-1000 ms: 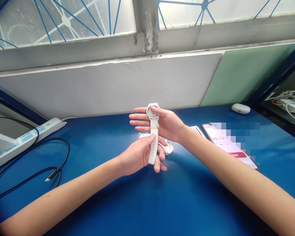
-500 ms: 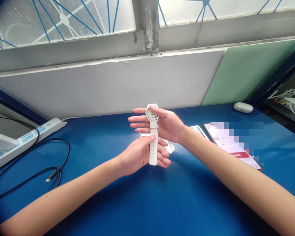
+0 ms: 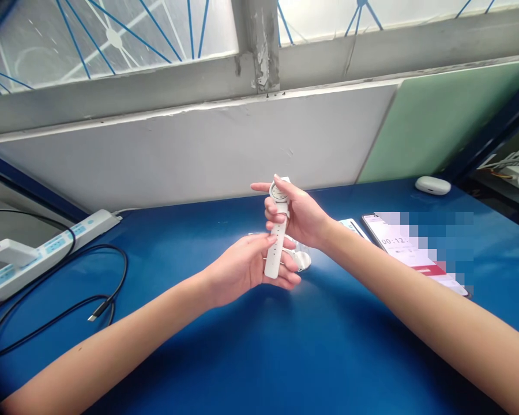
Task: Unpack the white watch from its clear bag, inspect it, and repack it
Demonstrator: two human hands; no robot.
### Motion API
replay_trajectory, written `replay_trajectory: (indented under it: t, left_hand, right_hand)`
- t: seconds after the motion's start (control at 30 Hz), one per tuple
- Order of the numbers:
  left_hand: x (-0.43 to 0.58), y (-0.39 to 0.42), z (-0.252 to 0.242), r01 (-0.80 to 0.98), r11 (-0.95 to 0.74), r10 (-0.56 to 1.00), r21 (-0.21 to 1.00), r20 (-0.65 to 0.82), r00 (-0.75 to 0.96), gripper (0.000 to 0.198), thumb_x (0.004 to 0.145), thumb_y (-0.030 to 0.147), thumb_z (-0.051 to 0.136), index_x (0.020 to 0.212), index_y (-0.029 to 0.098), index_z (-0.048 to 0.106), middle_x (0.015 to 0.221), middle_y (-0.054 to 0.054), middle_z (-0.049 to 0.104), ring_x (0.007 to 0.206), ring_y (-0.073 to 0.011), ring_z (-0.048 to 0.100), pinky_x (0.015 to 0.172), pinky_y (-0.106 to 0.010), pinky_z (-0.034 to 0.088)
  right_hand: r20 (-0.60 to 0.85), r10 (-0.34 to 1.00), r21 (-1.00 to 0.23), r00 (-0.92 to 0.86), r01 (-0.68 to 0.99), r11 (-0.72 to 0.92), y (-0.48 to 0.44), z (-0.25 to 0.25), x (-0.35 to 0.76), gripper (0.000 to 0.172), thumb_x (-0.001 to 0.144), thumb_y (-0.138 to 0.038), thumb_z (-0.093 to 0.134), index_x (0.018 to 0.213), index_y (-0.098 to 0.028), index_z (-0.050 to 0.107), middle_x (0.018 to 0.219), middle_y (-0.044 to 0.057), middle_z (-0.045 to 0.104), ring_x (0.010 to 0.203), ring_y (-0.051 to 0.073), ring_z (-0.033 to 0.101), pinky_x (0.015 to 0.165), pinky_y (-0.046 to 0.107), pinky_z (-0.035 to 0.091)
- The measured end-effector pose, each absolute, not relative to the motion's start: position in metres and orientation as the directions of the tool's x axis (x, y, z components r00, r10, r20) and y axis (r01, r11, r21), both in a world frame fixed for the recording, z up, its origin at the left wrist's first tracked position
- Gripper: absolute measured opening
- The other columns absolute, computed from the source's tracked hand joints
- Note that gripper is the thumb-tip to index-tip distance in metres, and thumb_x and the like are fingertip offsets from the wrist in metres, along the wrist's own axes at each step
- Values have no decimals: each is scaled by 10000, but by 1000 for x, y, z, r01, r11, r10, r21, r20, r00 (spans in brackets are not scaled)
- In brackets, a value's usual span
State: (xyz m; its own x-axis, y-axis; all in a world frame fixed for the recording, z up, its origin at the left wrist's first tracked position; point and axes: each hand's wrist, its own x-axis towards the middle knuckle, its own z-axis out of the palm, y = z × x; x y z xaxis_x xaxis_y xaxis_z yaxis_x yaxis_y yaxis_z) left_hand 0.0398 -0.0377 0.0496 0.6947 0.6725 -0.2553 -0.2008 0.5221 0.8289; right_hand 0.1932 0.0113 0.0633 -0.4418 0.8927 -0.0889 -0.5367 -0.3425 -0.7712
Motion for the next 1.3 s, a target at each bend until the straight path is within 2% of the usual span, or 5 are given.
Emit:
replay_trajectory:
  t: [0.27, 0.43, 0.63, 0.9, 1.3]
  left_hand:
    - [40, -37, 44, -219, 494, 717, 841, -252, 650, 250, 934, 280, 595, 1121, 115, 596, 907, -122, 715, 744, -207, 720, 771, -386, 569]
    - [41, -36, 47, -247, 427, 780, 870, -217, 586, 264, 903, 232, 651, 1136, 115, 612, 922, -111, 713, 739, -195, 714, 761, -372, 576]
    - [42, -35, 51, -334, 384, 836, 861, -170, 522, 263, 955, 327, 577, 1058, 98, 654, 788, -68, 687, 596, -156, 668, 652, -332, 587]
    - [43, -40, 48, -235, 426, 771, 874, -214, 600, 309, 1005, 334, 487, 1037, 78, 657, 805, -113, 717, 613, -172, 687, 619, -309, 580]
    - [45, -46, 45, -127, 471, 636, 873, -236, 735, 401, 902, 438, 659, 1090, 84, 677, 1040, -196, 729, 897, -259, 729, 854, -393, 538]
  right_hand:
    - [-112, 869, -739, -482, -544, -397, 12, 72, 196, 434, 933, -320, 359, 1150, -60, 631, 698, 32, 527, 553, 150, 464, 542, 296, 488]
    - [-5, 930, -861, -367, -471, -191, 11, 71, 193, 209, 876, -312, 645, 1004, -158, 703, 736, 3, 580, 643, 120, 536, 611, 232, 496]
    - [68, 945, -901, -320, -427, -79, 10, 65, 191, 211, 816, -407, 742, 871, -204, 729, 771, 11, 666, 709, 129, 615, 626, 229, 517]
    - [1, 820, -885, -573, -382, -266, 11, 61, 196, 284, 969, -363, 537, 1114, -187, 708, 1075, 75, 756, 1030, 191, 688, 1029, 361, 475]
    - [4, 671, -904, -741, -290, -315, 12, 63, 203, 434, 992, -464, 465, 1239, -151, 635, 1377, 137, 606, 1276, 252, 562, 1117, 407, 395]
